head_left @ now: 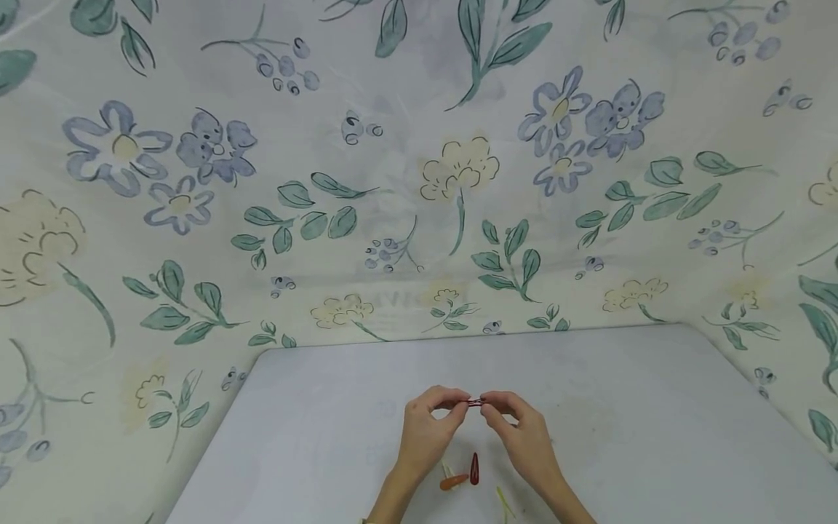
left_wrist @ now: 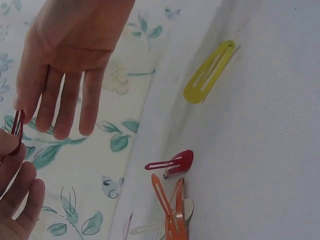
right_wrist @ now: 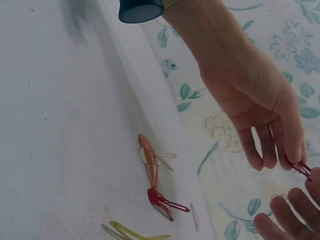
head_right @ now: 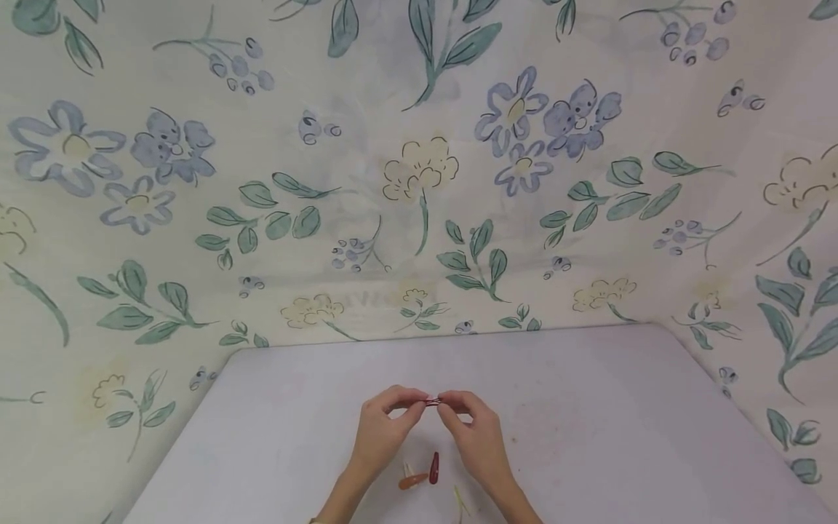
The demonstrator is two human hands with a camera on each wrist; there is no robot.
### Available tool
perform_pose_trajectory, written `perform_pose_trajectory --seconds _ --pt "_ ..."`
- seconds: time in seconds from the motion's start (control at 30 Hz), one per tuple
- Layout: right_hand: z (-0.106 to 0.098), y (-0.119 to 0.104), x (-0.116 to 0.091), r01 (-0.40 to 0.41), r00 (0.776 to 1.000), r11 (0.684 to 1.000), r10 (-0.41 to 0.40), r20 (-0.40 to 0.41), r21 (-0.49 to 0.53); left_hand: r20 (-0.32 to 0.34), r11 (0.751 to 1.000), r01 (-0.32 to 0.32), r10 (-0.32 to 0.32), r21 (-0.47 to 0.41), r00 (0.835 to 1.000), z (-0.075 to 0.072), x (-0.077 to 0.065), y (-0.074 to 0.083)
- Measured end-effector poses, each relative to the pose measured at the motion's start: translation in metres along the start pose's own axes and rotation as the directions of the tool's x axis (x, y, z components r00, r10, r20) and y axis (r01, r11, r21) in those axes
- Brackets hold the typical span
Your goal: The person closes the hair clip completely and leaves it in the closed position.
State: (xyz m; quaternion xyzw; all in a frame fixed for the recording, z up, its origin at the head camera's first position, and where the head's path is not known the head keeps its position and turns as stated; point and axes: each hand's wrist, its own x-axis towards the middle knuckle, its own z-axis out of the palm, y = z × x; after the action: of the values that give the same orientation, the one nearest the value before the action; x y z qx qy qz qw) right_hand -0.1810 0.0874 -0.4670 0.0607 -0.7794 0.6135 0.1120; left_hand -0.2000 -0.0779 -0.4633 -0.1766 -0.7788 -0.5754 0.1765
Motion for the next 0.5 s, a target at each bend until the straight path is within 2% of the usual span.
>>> perform_pose_trajectory --seconds 0.17,0.27,0.5 --pt "0.004 -0.001 0.001 0.014 1.0 0.999 -0.014 -0.009 0.035 -0.006 0.991 0.134 -0.134 -0.004 0.991 -0.002 0.0 0.004" --pt "0.005 -0.001 0.002 0.016 1.0 0.999 -0.015 -0.021 0.045 0.013 0.984 0.177 -0.177 -0.008 0.984 -0.003 0.0 0.007" --pt "0.005 -0.002 0.005 0.031 0.999 0.998 -0.029 -0.022 0.053 0.057 0.994 0.101 -0.099 -0.028 0.993 -0.007 0.001 -0.007"
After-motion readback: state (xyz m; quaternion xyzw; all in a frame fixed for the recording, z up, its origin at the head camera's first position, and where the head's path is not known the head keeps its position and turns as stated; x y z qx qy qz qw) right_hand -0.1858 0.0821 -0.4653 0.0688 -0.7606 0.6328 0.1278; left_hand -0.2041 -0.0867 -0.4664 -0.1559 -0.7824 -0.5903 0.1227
